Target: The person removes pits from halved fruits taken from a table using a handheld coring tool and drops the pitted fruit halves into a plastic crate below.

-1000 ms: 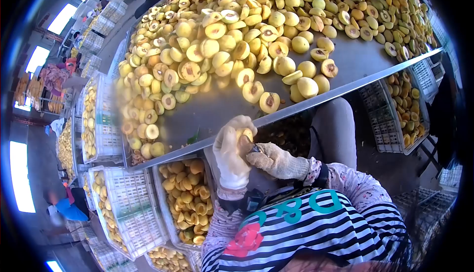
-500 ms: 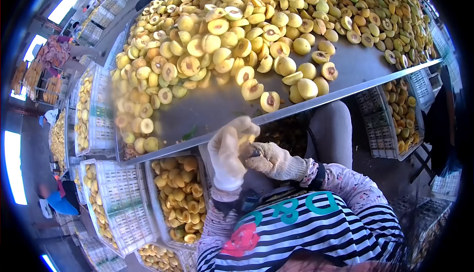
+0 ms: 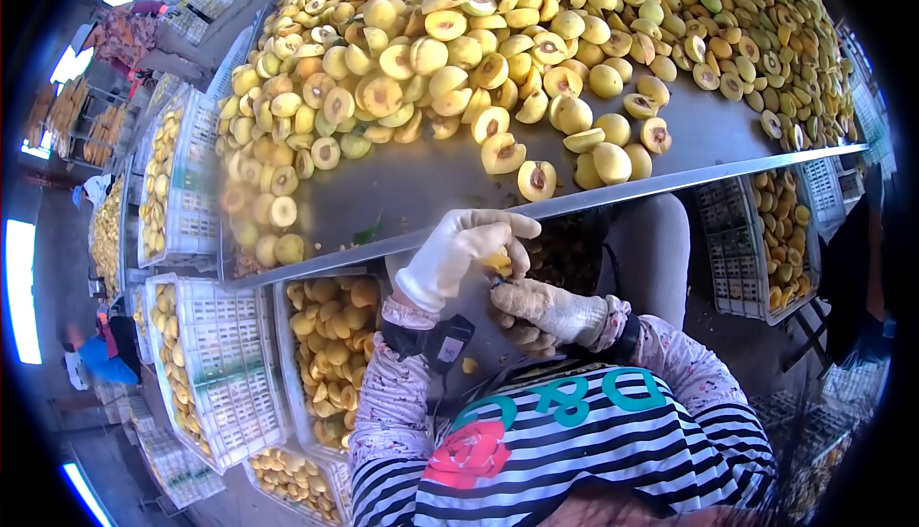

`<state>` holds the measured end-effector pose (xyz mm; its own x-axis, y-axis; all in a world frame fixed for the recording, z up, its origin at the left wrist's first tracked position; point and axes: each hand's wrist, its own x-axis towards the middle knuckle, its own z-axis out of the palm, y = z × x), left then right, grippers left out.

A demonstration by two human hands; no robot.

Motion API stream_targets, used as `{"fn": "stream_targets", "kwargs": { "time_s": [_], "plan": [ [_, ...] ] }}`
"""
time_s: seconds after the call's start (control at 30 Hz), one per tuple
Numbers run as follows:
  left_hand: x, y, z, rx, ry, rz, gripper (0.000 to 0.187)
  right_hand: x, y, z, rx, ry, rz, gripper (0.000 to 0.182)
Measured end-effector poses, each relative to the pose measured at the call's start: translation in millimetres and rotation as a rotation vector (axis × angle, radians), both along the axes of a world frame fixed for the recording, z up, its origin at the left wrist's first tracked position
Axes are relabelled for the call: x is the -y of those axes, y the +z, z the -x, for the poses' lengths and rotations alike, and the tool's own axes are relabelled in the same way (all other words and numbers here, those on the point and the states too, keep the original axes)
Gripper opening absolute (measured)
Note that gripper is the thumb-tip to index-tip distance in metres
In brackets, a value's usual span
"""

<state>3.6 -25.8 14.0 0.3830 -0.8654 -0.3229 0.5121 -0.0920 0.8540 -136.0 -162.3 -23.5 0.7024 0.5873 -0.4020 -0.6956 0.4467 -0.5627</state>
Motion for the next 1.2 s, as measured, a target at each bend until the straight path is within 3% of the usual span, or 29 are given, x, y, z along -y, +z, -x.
{"fn": "stream_targets", "kwargs": {
  "time_s": [0.17,0.2,0.3,0.33,0.43,0.57,0.6,0.77,0.83,0.87,0.9,0.97,1.0,1.1,1.13,1.17,1.2],
  "plan": [
    [-0.3,-18.1,6.8,-0.205,0.258,0.121,0.034,-6.5,-30.4,-5.6,-0.163,0.073,-0.751,0.052],
    [0.9,-20.0,9.0,-0.233,0.311,0.154,0.035,-5.9,-32.3,-5.2,-0.140,0.046,-0.705,0.051],
    [-1.1,-20.5,7.0,-0.169,0.280,0.123,0.035,-8.2,-2.7,-8.2,-0.043,-0.033,0.076,0.046],
    [-3.3,-23.4,3.1,-0.117,0.179,0.100,0.034,-10.4,-3.4,-6.6,0.028,-0.045,0.207,0.045],
    [-7.2,-25.2,-4.3,-0.048,0.041,0.080,0.034,-14.9,-5.9,-5.4,-0.009,-0.040,0.145,0.046],
    [-1.5,-35.6,6.0,-0.300,0.247,0.308,0.035,-16.1,-33.0,-5.3,-0.161,0.024,-0.760,0.049],
    [3.7,-34.8,14.2,-0.316,0.414,0.308,0.037,-19.9,-41.8,-3.6,-0.232,-0.002,-0.946,0.050],
    [22.4,-26.6,32.5,-0.359,0.713,0.290,0.035,-11.3,-32.9,7.1,-0.261,-0.035,-1.052,0.052],
    [24.3,-48.9,23.9,-0.487,0.707,0.457,0.031,-6.1,-44.4,21.1,-0.203,-0.070,-0.863,0.055],
    [20.6,-52.0,13.9,-0.628,0.846,0.416,0.028,-6.3,-29.7,24.8,-0.043,0.011,-0.805,0.056],
    [12.7,-53.8,13.6,-0.522,0.875,0.299,0.030,-6.2,-14.7,28.3,0.124,0.080,-0.746,0.058],
    [4.4,-45.8,27.8,-0.413,0.787,0.288,0.032,-11.9,-1.1,23.1,0.009,-0.111,-0.453,0.059],
    [-1.3,-50.1,30.2,-0.394,0.802,0.281,0.034,-14.5,6.7,17.3,-0.025,-0.106,-0.278,0.059],
    [-25.4,-91.4,28.3,-0.570,0.686,0.592,0.037,-33.7,26.3,2.3,0.422,-0.349,0.479,0.034],
    [-33.7,-85.9,34.4,-0.444,0.687,0.490,0.038,-41.5,25.1,-5.8,0.599,-0.299,0.728,0.037],
    [-37.0,-100.3,36.8,-0.090,0.750,0.302,0.038,-49.5,24.7,-12.7,0.760,-0.262,0.993,0.045],
    [-50.7,-68.1,42.9,-0.170,0.781,0.337,0.037,-63.7,15.2,-9.3,0.643,-0.195,1.027,0.039]
  ]
}}
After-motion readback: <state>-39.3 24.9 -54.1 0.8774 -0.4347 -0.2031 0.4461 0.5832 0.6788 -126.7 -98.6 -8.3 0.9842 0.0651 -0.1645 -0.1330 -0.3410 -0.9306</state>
